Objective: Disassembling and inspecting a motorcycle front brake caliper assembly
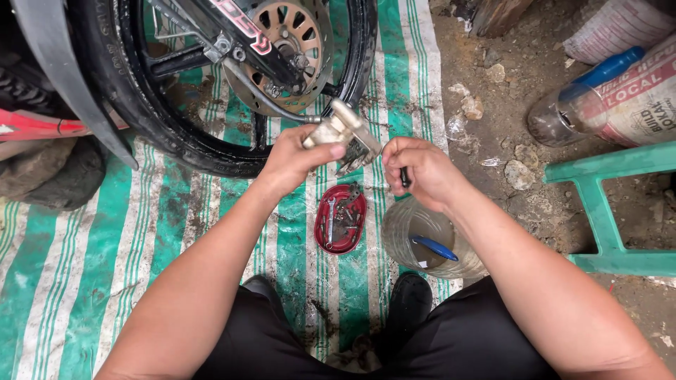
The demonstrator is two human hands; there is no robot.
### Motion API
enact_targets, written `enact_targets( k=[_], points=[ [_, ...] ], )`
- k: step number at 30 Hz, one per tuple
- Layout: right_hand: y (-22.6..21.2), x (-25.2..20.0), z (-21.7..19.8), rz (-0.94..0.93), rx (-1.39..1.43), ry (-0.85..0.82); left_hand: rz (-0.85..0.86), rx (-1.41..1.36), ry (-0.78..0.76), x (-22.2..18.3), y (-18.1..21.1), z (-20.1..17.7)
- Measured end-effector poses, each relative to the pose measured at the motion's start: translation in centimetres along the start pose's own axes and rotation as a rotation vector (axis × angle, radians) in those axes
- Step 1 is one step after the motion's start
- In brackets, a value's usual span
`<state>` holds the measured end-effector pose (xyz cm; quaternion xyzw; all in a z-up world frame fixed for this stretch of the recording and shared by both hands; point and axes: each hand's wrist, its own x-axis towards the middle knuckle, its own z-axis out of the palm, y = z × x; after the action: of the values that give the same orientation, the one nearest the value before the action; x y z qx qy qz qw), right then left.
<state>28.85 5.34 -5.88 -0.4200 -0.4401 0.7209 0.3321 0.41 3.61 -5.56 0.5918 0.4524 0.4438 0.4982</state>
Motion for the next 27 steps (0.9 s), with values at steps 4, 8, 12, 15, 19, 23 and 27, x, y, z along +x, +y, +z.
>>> enact_targets(
  k=[4,8,12,15,19,23,27],
  points=[
    [1.5,-1.1,2.2,-0.102,0.036,0.004,0.029,-0.437,0.045,-0.3,1.4,3.0],
    [1.0,-0.8,6.8,-0.53,-0.028,-0.021,0.07,-0.866,0.211,-0.9,3.1,5.3],
    [0.8,0.5,9.7,-0.654,0.061,0.102,0.095,-0.986,0.435,-1.0,5.6,6.7],
    [0.2,-0.1,11.3,-0.649,-0.144,0.33,0.102,-1.068,0.523,-0.5,5.0,7.9],
    [-0.7,-0.4,11.4,-0.654,-0.296,0.444,0.143,-1.075,0.533,-0.6,6.2,8.5],
    [-1.0,-0.5,10.2,-0.771,-0.506,0.512,0.146,-1.102,0.504,-0.4,5.4,8.3],
    [-2.3,-1.8,10.0,-0.961,-0.604,0.439,0.102,-1.176,0.313,-0.2,4.0,6.7]
  ],
)
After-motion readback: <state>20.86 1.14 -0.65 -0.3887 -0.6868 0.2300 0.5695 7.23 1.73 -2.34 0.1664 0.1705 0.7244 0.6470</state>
